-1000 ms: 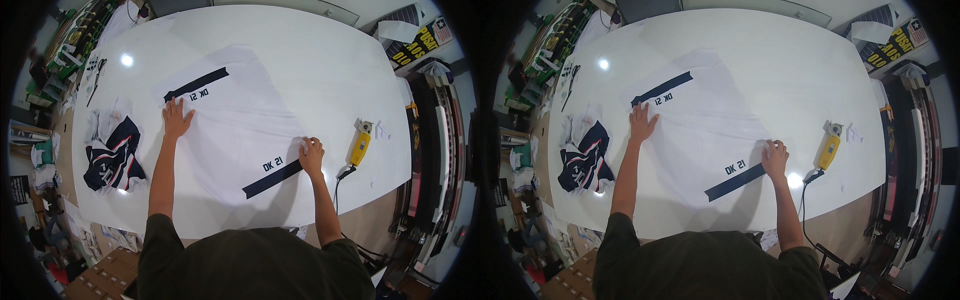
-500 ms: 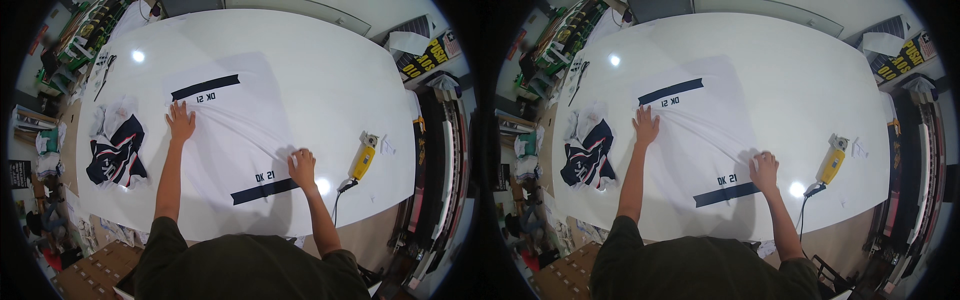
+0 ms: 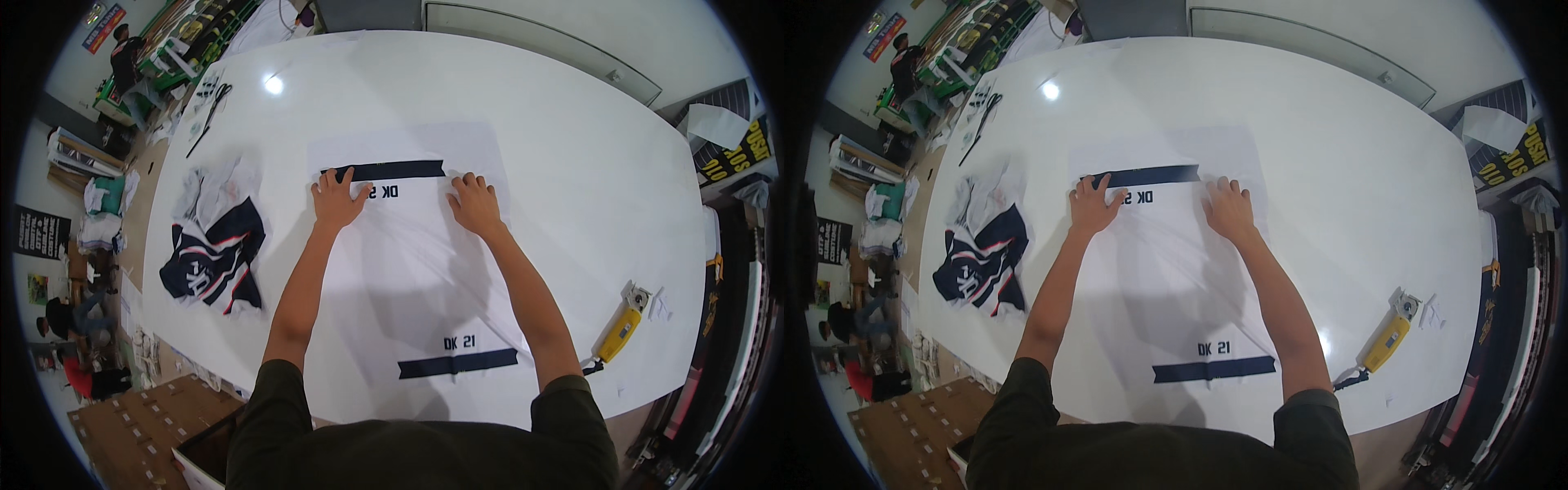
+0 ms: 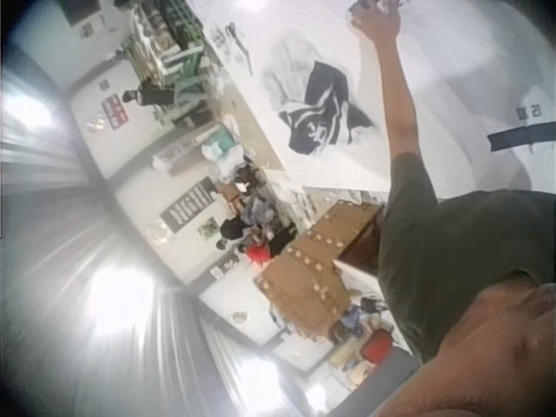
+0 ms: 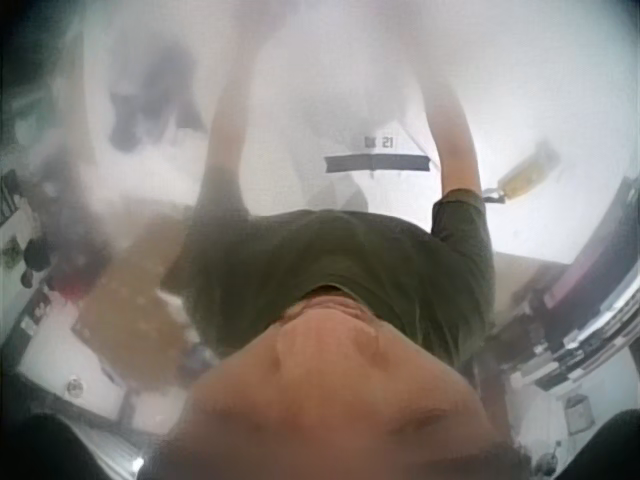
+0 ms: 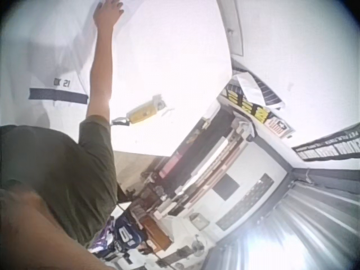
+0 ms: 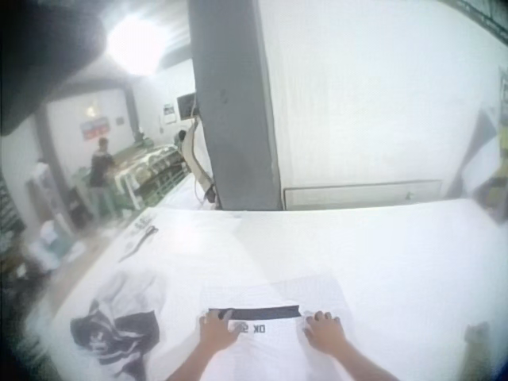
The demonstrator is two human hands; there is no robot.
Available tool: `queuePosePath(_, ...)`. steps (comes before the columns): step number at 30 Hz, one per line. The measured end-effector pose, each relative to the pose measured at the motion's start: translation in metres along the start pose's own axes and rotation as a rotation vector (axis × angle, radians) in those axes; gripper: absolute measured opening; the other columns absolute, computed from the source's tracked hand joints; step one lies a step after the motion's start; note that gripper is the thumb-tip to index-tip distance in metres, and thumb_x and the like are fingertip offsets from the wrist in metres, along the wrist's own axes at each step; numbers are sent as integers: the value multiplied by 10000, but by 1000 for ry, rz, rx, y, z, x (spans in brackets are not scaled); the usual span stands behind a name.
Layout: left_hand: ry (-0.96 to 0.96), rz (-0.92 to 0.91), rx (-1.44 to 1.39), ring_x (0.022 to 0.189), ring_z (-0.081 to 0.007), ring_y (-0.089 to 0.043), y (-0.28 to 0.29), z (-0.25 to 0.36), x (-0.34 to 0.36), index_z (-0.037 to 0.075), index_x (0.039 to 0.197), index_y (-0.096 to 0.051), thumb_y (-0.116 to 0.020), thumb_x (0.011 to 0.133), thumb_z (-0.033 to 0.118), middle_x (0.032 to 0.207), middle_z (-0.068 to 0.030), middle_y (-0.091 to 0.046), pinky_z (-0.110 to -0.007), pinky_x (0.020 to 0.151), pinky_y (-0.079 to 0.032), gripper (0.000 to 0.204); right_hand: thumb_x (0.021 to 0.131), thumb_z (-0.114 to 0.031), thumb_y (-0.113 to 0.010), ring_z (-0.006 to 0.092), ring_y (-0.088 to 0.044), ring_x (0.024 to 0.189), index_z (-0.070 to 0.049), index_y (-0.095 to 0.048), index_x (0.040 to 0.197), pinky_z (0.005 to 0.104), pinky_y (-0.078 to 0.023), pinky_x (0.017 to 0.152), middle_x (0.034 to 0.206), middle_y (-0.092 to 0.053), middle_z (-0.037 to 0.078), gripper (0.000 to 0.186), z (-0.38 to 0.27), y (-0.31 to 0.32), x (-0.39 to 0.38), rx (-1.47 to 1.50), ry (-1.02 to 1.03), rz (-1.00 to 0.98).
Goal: The person unpacks a garment, unfolds it on a white table, and uses a yellow electric cutting tool to cut out printed designs from the fabric. The person handles the fabric and the cutting tool throughout the process.
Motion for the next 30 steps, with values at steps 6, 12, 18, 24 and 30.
queuePosePath(6,20,-237,77,1552,-385,-214,-48,32,158,191,1622,-314,-380,1009,674,1681,-133,-280,-741,1170,-146,783,986,-295,-626,368,-538,1297,-80,-558,1389,553,-472,1004,1449,-542,168,462,83,41,73,-60,-143,250)
queuePosePath(12,-278,32,-304,1464,-442,-371,-9,86,91,107,1562,-423,-599,991,501,1618,-204,-366,-581,1163,-318,715,969,-239,-671,399,-522,1332,-56,-614,1326,503,-438,1088,1446,-556,197,404,153,117,-63,105,-226,562)
queuePosePath(18,-62,-223,-60,1484,-496,-299,22,60,-131,78,1566,-404,-683,917,562,1630,-276,-287,-648,1153,-280,856,941,-328,-710,383,-563,1263,-5,-601,1300,501,-449,1071,1303,-629,209,495,247,160,-411,-339,-977,727)
queuePosePath(24,40,-354,-82,1541,-512,-147,32,39,-209,91,1616,-299,-706,863,645,1673,-269,-194,-724,1172,-172,1019,906,-843,-458,234,-655,821,55,-649,1171,403,-541,704,906,-672,158,956,345,46,-536,729,-1459,277)
queuePosePath(30,107,-340,22,1536,-503,-167,31,27,-262,116,1630,-268,-710,871,626,1668,-266,-206,-737,1154,-192,1016,848,-665,-728,211,-660,805,56,-626,1150,363,-542,656,942,-683,120,788,366,60,-511,682,-1238,392)
Point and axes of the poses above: each hand's wrist, its own x-axis towards the middle knuckle, its own y-axis out of the back of the hand, z = x × y, the point moved 8 cm from there along x, towards the middle knuckle
